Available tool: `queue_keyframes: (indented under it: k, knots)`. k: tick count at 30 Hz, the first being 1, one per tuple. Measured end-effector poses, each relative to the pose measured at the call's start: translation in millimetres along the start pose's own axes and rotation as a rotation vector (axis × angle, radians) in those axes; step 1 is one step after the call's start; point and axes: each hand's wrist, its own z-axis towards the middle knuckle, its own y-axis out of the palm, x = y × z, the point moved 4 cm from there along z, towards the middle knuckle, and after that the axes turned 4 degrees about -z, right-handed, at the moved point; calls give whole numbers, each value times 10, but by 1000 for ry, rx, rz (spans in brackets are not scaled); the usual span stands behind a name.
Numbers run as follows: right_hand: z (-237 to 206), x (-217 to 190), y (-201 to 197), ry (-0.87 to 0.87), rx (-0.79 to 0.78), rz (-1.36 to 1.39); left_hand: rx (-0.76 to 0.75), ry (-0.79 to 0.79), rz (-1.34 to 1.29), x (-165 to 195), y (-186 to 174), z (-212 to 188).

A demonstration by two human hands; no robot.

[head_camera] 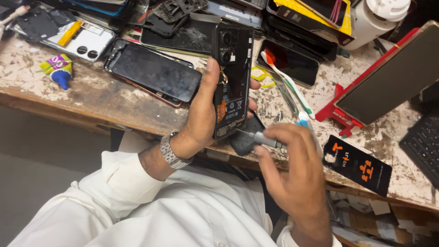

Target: The person uses a screwdriver to remove screws from the back of a smartphone, then separates the back cover from the main body. The device is held in the left hand while the right hand operates the tool and peels the cover away.

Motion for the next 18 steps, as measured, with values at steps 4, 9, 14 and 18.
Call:
queue_keyframes:
  k: [4, 9, 14, 18]
  knots:
    - [14, -20, -24, -135, 16, -34, -26, 22, 26, -23, 40, 24]
    - [20, 45, -58, 8, 40, -27, -31, 8, 29, -55, 55, 49]
    - [-5, 33, -60, -55, 77, 12, -33, 23, 47, -41, 71, 67]
    - [-21, 117, -28, 6, 64, 59, -45, 18, 76, -45, 79, 62]
